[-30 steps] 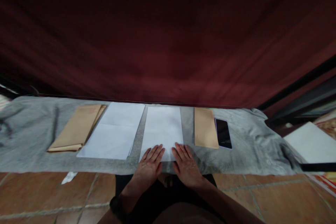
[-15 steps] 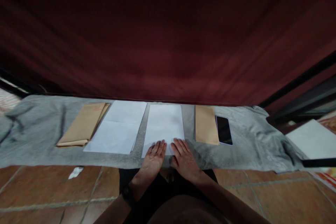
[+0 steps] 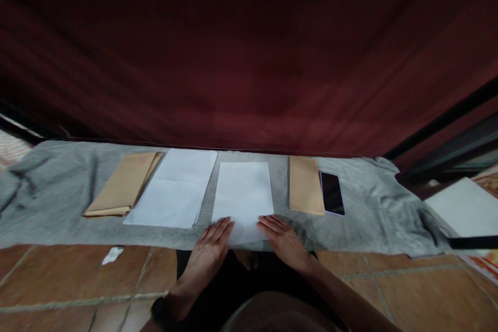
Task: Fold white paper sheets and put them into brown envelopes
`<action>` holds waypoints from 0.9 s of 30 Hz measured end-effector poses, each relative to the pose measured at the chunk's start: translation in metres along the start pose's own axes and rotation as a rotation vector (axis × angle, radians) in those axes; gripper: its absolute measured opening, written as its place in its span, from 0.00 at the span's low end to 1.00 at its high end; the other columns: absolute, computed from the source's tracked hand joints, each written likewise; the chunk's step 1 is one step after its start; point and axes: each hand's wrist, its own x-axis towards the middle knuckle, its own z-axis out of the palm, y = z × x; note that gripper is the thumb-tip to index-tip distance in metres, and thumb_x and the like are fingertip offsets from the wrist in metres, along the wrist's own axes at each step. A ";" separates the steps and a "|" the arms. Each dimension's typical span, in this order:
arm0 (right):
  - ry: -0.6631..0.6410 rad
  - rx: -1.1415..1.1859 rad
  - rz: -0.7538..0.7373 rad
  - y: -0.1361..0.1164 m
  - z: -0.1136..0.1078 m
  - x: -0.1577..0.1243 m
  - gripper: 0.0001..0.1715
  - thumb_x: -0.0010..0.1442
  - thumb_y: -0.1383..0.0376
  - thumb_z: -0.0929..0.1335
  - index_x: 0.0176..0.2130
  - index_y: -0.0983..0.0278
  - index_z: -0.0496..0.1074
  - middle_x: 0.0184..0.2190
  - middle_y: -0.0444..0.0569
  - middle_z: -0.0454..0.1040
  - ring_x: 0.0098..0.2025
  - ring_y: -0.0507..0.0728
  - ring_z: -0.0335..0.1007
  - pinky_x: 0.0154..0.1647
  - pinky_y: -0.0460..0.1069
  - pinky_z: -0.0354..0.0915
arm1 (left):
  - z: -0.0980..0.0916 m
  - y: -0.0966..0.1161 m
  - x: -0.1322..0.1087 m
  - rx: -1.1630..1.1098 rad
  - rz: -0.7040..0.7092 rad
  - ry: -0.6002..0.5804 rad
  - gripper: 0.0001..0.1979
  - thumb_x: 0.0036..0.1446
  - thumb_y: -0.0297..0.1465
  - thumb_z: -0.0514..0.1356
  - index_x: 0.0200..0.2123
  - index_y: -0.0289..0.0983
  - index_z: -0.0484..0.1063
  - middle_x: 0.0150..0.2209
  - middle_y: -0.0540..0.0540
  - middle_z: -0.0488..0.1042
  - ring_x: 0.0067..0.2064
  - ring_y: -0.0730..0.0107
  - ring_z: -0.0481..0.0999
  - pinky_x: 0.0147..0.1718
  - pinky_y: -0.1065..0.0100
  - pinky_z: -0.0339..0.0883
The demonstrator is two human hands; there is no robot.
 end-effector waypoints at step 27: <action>-0.070 0.119 0.003 0.020 -0.012 -0.012 0.46 0.52 0.81 0.62 0.66 0.56 0.65 0.66 0.48 0.67 0.68 0.56 0.61 0.71 0.61 0.58 | -0.018 -0.046 0.003 -0.333 -0.036 -0.068 0.35 0.55 0.19 0.53 0.63 0.48 0.69 0.67 0.47 0.67 0.66 0.59 0.67 0.63 0.51 0.66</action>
